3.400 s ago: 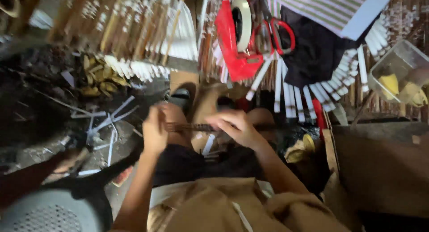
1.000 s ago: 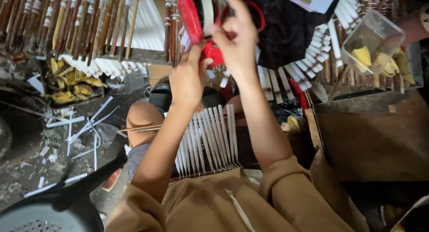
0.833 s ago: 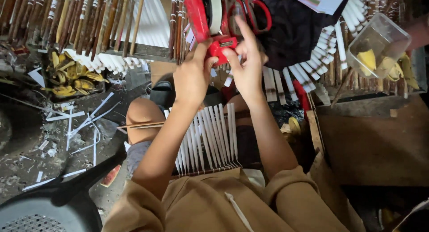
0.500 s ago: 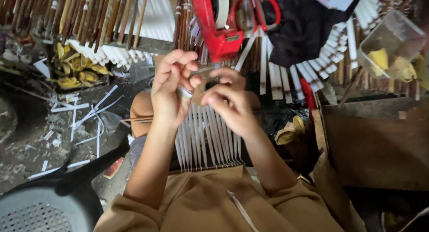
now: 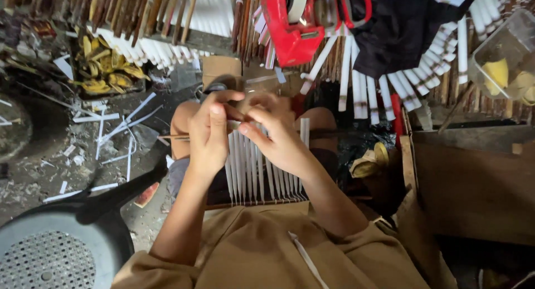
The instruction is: The person sits and assembles white cylindrical candles by hand. They wrap a small white paper sleeve around each candle, secure it with tape from a dispenser, and trim the excess with scissors. Finished candles are placed into a wooden rack on their lap.
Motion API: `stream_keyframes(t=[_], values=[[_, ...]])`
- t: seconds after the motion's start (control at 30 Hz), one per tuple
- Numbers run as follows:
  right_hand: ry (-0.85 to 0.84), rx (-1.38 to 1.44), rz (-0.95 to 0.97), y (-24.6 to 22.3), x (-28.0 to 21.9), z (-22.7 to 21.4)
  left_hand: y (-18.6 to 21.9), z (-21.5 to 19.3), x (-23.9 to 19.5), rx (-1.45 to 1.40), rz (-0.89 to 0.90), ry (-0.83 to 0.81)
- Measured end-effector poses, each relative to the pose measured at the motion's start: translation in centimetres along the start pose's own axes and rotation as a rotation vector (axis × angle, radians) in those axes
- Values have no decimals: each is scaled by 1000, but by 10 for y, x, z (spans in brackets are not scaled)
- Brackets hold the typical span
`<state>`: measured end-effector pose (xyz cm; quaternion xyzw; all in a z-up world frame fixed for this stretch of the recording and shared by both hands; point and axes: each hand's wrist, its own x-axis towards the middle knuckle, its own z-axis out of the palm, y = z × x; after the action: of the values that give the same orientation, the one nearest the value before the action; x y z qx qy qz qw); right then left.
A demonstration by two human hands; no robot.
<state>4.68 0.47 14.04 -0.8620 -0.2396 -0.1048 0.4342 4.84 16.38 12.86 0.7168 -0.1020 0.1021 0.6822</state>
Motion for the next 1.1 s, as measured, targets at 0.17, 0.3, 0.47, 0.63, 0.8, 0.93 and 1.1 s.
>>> stream_keyframes(t=[0.17,0.3,0.47,0.63,0.8,0.93,1.1], values=[[67,302,87,61,-35,56,-95,-29,-42,249,-94,37],[41,463,172,111,-54,87,-195,-30,-79,1149,-77,-35],[12,242,200,130,-44,87,-132,-10,-73,560,-524,-117],[-2,179,230,131,-39,89,-152,0,-90,458,-396,119],[-44,228,213,129,-34,101,-173,2,-108,406,-203,261],[-105,319,220,105,-25,94,-137,2,-98,311,-144,201],[-193,292,141,107,-22,89,-120,-3,-87,156,-190,277]])
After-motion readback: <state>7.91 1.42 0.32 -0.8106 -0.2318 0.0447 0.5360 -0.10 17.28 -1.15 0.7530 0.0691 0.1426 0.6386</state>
